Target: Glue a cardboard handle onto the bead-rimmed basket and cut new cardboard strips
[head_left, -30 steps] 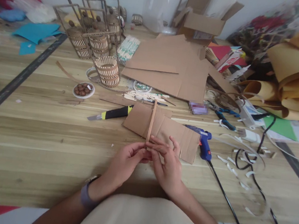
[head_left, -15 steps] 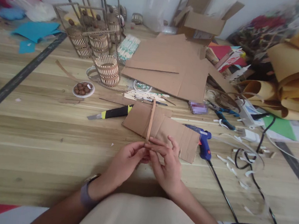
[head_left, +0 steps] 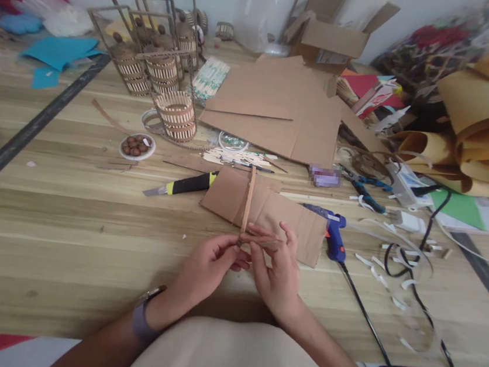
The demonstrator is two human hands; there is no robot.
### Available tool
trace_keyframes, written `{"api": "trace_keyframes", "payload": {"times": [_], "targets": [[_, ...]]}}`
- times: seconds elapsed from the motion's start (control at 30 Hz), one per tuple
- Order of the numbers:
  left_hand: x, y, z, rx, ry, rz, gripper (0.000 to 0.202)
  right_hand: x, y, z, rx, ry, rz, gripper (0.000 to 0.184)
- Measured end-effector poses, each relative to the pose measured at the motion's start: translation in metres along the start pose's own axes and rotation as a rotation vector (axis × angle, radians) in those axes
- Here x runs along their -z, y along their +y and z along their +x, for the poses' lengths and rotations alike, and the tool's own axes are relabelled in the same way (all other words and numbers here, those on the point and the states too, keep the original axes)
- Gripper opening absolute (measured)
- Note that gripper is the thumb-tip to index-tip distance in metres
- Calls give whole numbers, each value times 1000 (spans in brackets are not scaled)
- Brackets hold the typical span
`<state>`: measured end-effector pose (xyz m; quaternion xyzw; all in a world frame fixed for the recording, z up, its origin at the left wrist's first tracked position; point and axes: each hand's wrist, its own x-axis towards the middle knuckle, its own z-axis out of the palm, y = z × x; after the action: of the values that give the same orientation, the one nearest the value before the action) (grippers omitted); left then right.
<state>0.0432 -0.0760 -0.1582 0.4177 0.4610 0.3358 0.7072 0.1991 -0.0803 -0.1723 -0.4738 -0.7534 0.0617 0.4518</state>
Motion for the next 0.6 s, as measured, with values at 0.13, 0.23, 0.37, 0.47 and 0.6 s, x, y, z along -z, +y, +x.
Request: {"api": "trace_keyframes", "payload": {"times": [0.13, 0.23, 0.37, 0.47, 0.6], "targets": [[1, 2, 1, -14, 19, 33, 39, 0, -1, -1, 10, -18, 11, 17], [2, 3, 1, -36, 11, 44, 41, -1, -1, -1, 24, -34, 4, 14], [3, 4, 1, -42, 23, 77, 40, -2, -1, 0, 39, -39, -27, 11], [3, 2, 0, -25, 7, 81, 41, -3, 1, 0, 36, -13, -13, 16], [2, -1, 0, -9, -34, 32, 42, -2, 3, -1, 2, 14, -2, 16]]}}
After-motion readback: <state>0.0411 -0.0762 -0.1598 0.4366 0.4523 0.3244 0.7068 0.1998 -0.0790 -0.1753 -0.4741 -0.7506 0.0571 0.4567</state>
